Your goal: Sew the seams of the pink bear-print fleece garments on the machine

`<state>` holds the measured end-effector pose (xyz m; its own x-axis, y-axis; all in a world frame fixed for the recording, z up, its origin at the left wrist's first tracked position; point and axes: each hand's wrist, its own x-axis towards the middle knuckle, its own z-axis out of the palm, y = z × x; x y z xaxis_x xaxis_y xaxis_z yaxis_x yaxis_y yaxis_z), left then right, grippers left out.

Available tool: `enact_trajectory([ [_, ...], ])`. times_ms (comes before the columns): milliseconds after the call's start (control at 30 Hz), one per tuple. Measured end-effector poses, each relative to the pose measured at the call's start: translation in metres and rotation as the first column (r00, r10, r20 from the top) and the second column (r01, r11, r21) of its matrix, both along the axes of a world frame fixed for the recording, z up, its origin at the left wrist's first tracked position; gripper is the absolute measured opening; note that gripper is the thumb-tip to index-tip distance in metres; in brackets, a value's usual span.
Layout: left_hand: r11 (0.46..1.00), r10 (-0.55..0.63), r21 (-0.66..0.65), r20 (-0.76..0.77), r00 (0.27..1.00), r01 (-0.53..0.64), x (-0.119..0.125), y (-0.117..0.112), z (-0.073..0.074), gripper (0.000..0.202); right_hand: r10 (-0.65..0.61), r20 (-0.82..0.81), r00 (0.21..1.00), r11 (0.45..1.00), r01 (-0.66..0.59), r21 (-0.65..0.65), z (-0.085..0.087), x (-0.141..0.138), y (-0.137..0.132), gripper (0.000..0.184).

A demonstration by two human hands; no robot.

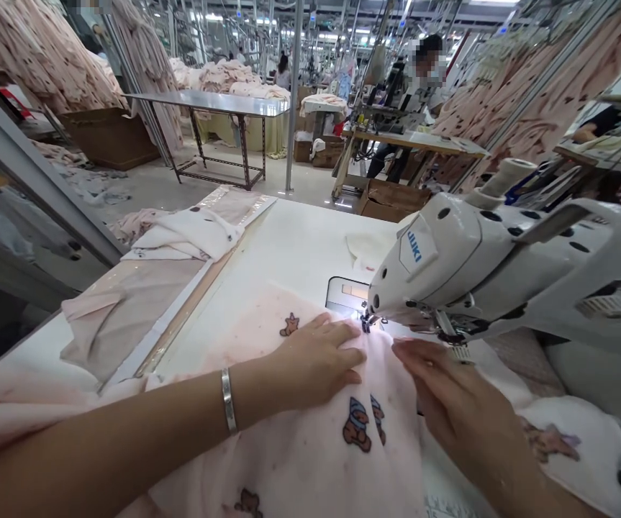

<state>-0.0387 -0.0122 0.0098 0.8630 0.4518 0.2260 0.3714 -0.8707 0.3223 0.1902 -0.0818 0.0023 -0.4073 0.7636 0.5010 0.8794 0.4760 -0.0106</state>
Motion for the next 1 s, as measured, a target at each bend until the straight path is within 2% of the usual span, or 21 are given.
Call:
enact_trajectory([
  [100,1.000,-0.008,0.029,0.032,0.999,0.007,0.000,0.000,-0.003,0.025,0.088,0.110,0.990,0.994,-0.080,-0.076,-0.001,-0.014,-0.014,0.043],
  [200,0.999,-0.013,0.042,0.045,0.999,0.011,0.001,0.001,-0.003,0.023,0.077,0.271,0.960,0.991,-0.043,-0.127,-0.010,-0.013,-0.018,0.049],
  [300,0.999,-0.009,0.052,0.044,0.999,0.006,0.002,0.004,-0.003,0.023,0.072,0.327,0.942,0.991,-0.031,-0.127,-0.017,-0.003,-0.013,0.051],
  [500,0.994,0.004,0.106,0.009,1.000,-0.005,0.009,0.020,-0.005,0.026,0.013,0.263,0.965,0.989,0.026,-0.145,-0.017,0.013,0.001,0.056],
  [667,0.995,0.099,0.013,-0.020,0.995,-0.099,0.017,0.031,-0.006,0.042,-0.104,0.189,0.976,0.965,0.145,-0.217,-0.021,0.020,0.012,0.045],
  [800,0.986,0.164,-0.034,-0.029,0.986,-0.165,0.021,0.037,-0.007,0.052,-0.181,0.126,0.976,0.956,0.204,-0.210,-0.030,0.024,0.019,0.044],
  [1000,0.986,0.163,-0.049,0.008,0.987,-0.162,0.020,0.041,-0.011,0.057,-0.148,0.088,0.985,0.962,0.164,-0.220,-0.038,0.029,0.019,0.048],
])
